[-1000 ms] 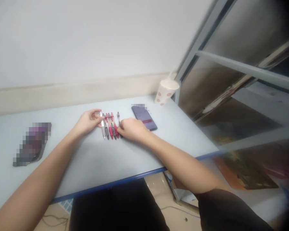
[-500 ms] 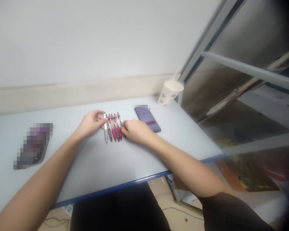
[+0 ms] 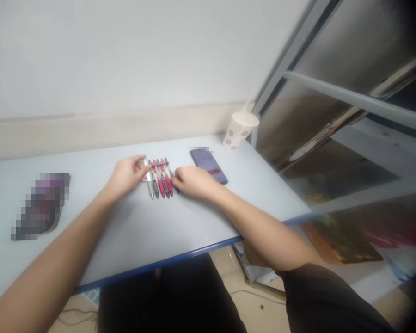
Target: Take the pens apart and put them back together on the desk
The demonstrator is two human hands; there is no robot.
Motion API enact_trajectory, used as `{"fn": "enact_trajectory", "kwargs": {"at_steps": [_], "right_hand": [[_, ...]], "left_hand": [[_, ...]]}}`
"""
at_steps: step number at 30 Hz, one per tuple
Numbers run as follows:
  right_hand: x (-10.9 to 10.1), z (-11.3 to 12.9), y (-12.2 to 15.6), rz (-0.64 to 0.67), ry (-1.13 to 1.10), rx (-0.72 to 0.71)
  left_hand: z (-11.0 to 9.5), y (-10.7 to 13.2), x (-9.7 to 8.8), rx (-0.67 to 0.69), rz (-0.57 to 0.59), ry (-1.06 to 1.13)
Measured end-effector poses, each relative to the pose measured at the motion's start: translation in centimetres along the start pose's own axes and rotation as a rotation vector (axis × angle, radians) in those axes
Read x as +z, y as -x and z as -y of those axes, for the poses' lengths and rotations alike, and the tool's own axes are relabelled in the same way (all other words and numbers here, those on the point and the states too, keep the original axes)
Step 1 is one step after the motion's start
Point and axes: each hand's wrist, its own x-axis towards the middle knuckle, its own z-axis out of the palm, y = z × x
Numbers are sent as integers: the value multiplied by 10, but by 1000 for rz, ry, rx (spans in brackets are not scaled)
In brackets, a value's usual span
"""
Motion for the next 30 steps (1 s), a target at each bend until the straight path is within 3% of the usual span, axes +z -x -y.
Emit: {"fn": "enact_trajectory", "kwargs": {"at_steps": [5, 11, 17, 24, 30], "right_hand": [[-2, 0, 0, 21, -31, -12], [-1, -2, 1, 12, -66, -35], [-5, -3, 1, 58, -124, -42], [-7, -3, 5, 100, -158, -120], [-5, -1, 5, 87, -143, -61]], "left_hand": [[-2, 3, 1, 23, 36, -53], [5, 6, 8, 212, -20, -154], [4, 10, 13, 276, -18, -175], [-10, 22, 10, 197, 23, -304], [-16, 23, 18, 214, 110, -196]]}}
